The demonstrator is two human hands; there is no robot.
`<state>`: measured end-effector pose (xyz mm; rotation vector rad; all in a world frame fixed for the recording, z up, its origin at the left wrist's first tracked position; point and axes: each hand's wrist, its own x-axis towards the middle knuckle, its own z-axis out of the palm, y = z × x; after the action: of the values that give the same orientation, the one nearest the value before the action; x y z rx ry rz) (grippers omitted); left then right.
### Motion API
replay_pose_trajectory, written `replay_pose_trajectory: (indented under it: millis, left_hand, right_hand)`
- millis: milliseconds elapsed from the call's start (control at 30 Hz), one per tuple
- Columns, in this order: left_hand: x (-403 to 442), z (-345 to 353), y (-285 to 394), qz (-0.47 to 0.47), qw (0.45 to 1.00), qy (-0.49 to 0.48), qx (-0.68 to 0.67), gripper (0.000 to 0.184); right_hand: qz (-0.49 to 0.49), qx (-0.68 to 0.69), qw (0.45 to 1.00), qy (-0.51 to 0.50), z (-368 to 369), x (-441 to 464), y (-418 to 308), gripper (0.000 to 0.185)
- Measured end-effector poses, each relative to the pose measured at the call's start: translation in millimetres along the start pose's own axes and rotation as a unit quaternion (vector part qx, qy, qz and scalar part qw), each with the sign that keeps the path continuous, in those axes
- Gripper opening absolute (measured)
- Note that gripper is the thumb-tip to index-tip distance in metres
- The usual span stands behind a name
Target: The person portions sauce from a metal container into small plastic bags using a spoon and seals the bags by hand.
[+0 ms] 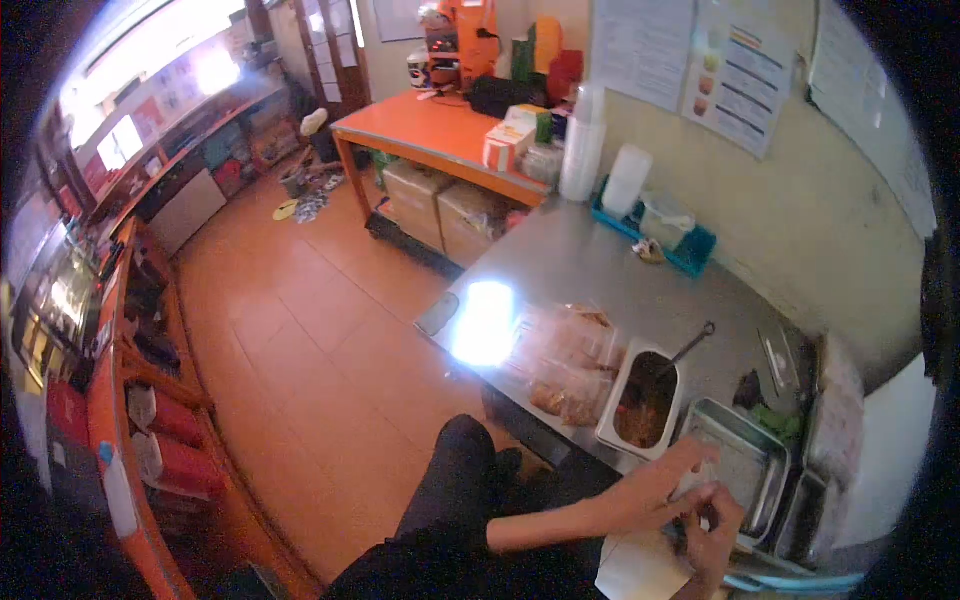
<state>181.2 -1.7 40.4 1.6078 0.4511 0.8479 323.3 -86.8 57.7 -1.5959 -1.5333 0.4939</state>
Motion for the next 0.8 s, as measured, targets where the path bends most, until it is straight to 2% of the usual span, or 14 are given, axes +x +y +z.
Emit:
replay_pose_trajectory:
  millis: [67,100,133,200,233,300,400,433,467,500,633,700,733,800]
  left_hand:
    - [-4,10,-16,0.153,0.96,0.122,0.201,0.027]
    - [-5,0,5,0.075,0.982,0.035,0.173,0.028]
    - [-4,-3,3,0.076,0.98,0.041,0.177,0.028]
    - [-2,-5,-6,0.065,0.983,-0.094,0.141,0.027]
    - [-3,-6,-8,0.064,0.984,-0.091,0.142,0.027]
    - [-5,-6,-11,0.12,0.99,-0.065,0.042,0.02]
    - [-6,-7,-9,0.13,0.983,-0.049,0.124,0.016]
    - [-7,-8,-3,0.129,0.982,-0.048,0.126,0.016]
    - [-7,-8,5,0.06,0.98,-0.027,0.188,0.016]
    - [-7,-7,10,-0.009,0.969,-0.006,0.247,0.017]
    - [0,-9,8,-0.005,0.956,0.013,0.294,0.021]
    - [1,-10,17,-0.022,0.949,0.101,0.299,0.028]
    - [2,-10,20,-0.022,0.949,0.101,0.299,0.028]
    - [3,-10,23,0.1,0.919,0.101,0.367,0.042]
  right_hand:
    - [-0.02,-0.008,1.0,-0.015,-2,1,2,0.006]
    - [0.02,-0.056,0.995,0.082,5,-5,5,0.007]
    - [0.014,-0.053,0.995,0.079,4,-3,9,0.007]
    - [0.023,-0.072,0.997,0.024,-2,1,1,0.009]
    - [0.02,-0.071,0.997,0.021,-5,5,-11,0.009]
    - [-0.13,-0.067,0.988,-0.042,-9,16,-33,0.02]
    - [-0.198,-0.117,0.973,-0.024,-7,17,-24,0.012]
    - [-0.2,-0.115,0.973,-0.024,0,14,-17,0.012]
    - [-0.159,-0.158,0.971,0.08,9,10,-7,0.007]
    - [-0.114,-0.2,0.956,0.181,14,8,-5,0.011]
    - [-0.136,-0.246,0.945,0.167,8,16,-20,0.01]
    - [-0.093,-0.228,0.942,0.23,15,21,-23,0.01]
    - [-0.094,-0.229,0.941,0.23,18,24,-26,0.01]
    - [-0.088,-0.216,0.94,0.25,24,29,-30,0.013]
